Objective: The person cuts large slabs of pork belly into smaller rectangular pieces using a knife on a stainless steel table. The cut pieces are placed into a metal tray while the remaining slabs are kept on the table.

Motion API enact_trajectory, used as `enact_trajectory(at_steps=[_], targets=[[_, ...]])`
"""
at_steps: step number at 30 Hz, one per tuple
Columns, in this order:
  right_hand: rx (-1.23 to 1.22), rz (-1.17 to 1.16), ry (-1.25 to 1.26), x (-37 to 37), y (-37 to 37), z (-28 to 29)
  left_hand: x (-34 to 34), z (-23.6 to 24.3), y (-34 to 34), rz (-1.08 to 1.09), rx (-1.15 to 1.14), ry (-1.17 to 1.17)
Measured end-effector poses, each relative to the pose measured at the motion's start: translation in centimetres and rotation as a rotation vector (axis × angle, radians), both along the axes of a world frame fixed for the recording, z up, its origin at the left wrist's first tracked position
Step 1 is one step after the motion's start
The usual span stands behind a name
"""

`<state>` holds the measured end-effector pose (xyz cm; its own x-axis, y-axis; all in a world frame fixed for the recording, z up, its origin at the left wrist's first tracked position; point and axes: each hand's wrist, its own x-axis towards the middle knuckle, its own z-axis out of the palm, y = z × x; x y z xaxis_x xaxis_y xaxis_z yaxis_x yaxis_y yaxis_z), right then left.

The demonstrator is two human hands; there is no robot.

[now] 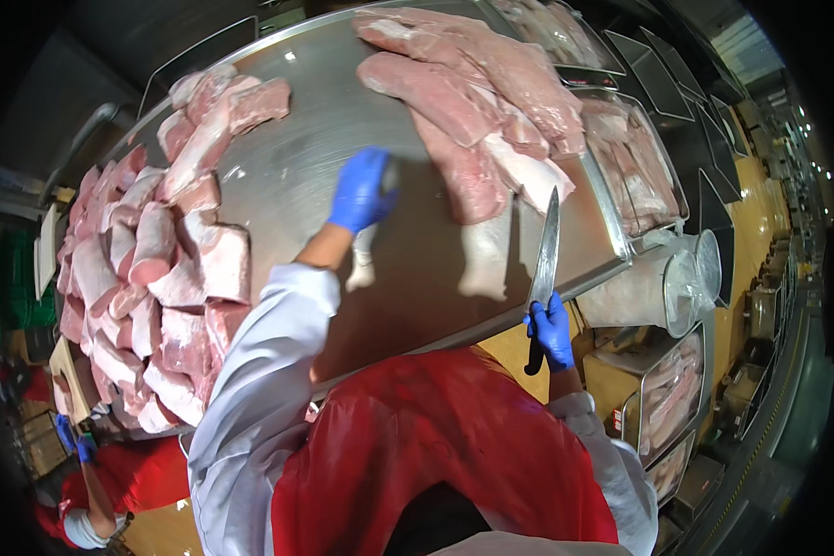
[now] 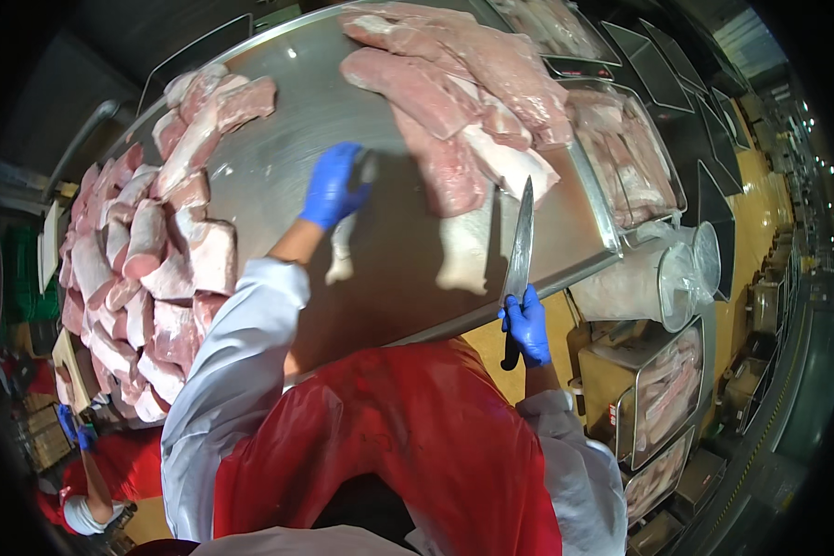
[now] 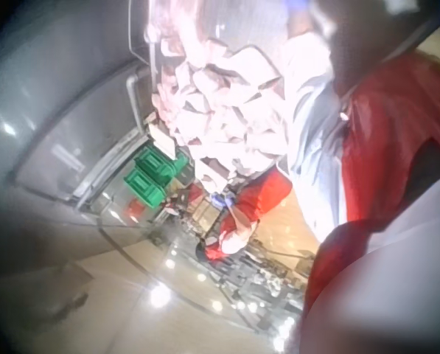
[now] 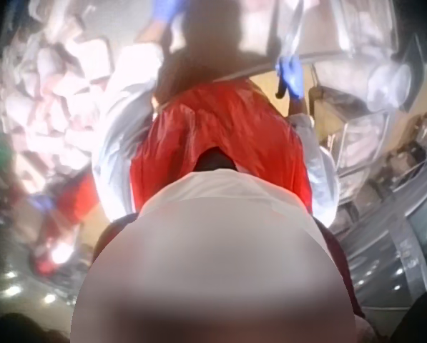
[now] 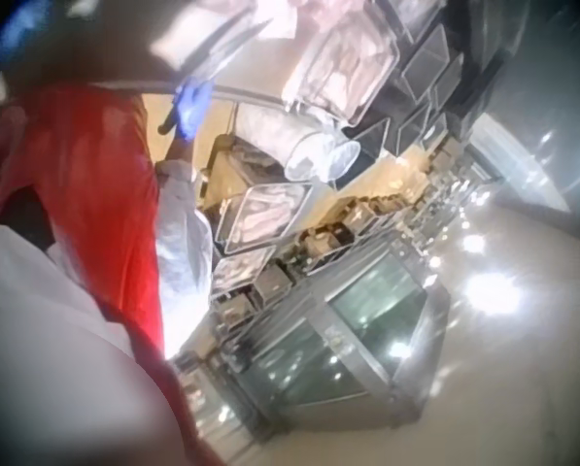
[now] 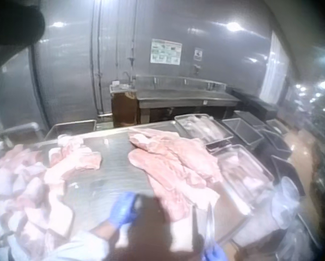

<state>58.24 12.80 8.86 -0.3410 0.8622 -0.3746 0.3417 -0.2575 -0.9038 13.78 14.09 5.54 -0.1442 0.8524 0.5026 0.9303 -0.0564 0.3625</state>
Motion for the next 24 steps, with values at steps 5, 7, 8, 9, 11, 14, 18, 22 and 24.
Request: enact_trajectory(at_steps=[5, 7, 8, 9, 11, 14, 18, 22, 24], targets=[[-0.026, -0.146, 0.0, 7.9, 3.1, 0.3, 11.6, 2.1, 19.0, 0.108, -0.22, 0.256], [0.001, -0.221, 0.05, 9.6, 3.9, -0.1, 12.1, 1.4, 24.3, 0.261, -0.234, 0.41], [0.008, -0.247, 0.073, 10.2, 4.2, -0.3, 11.8, 0.0, 26.1, 0.333, -0.269, 0.453], [0.009, -0.264, 0.083, 10.9, 4.8, -0.2, 11.4, -0.8, 26.9, 0.422, -0.309, 0.498], [-0.017, -0.308, 0.09, 13.2, 5.5, -1.6, 12.5, -2.2, 29.0, 0.501, -0.427, 0.677], [-0.074, -0.314, 0.106, 14.7, 7.1, -2.8, 11.2, -2.3, 29.3, 0.382, -0.429, 0.6], [-0.095, -0.251, 0.114, 15.7, 9.2, -5.2, 5.2, 0.7, 24.1, 0.13, -0.188, 0.193], [-0.093, -0.119, 0.071, 14.1, 11.9, -6.0, 1.1, 2.3, 12.1, 0.54, 0.142, -0.653], [-0.076, -0.045, 0.142, 12.1, 13.3, -5.6, -1.3, -0.6, 6.1, 0.522, 0.247, -0.771]])
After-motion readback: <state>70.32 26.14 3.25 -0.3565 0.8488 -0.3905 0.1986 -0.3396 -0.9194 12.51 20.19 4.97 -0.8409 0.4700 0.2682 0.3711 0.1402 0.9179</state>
